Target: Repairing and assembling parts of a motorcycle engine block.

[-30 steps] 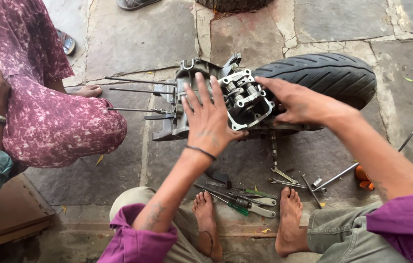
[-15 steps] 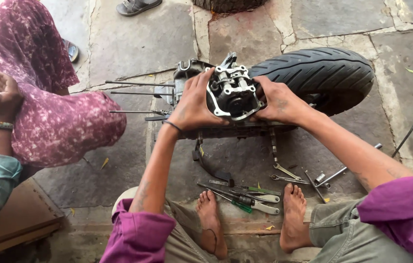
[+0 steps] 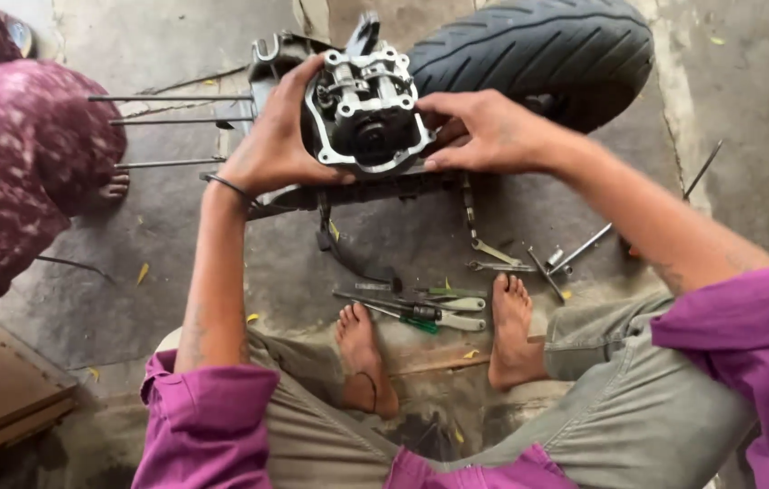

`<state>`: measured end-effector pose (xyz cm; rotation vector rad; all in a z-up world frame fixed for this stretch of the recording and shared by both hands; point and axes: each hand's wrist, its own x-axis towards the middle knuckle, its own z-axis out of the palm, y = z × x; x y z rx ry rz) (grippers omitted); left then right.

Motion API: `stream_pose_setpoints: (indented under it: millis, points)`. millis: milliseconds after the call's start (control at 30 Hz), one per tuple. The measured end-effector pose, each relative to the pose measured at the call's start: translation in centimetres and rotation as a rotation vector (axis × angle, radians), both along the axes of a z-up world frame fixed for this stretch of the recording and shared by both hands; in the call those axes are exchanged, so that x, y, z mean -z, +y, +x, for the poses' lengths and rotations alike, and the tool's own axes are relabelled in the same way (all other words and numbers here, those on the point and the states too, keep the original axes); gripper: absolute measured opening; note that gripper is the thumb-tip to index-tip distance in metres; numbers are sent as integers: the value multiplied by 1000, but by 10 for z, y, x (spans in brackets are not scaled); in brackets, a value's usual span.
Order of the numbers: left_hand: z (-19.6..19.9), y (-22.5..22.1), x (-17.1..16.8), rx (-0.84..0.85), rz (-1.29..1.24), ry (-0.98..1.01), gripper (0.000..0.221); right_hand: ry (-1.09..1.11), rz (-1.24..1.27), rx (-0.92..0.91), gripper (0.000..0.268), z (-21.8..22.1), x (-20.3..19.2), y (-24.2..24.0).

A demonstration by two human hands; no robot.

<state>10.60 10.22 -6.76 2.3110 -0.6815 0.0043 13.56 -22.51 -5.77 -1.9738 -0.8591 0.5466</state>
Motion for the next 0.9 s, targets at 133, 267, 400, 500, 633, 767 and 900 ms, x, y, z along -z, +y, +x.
stream_pose_setpoints:
  millis: [133, 267, 400, 500, 633, 767, 900]
  points:
    - [-1, -1, -6, 12, 46, 45, 134, -114, -289, -77, 65, 8, -31, -15]
    - [-6, -2, -9, -42, 190, -5, 139, -566, -447, -70, 49, 22, -36, -47]
    - [-4, -8, -11, -28, 159, -9, 138, -588, -417, 310, 31, -25, -112, -95]
    - [-10, -17, -26, -69, 181, 60, 138, -681, 69, 528, 8, -86, -104, -154]
    - [-16, -31, -32, -66, 236, 66, 141, -544, 104, 794, 16, -165, 30, -247]
    - [-26, -30, -29, -138, 261, 7, 138, -141, -375, 1092, 27, -255, 252, -302]
    - [-29, -28, -24, -192, 309, -24, 136, 16, -255, 971, 45, -281, 431, -274]
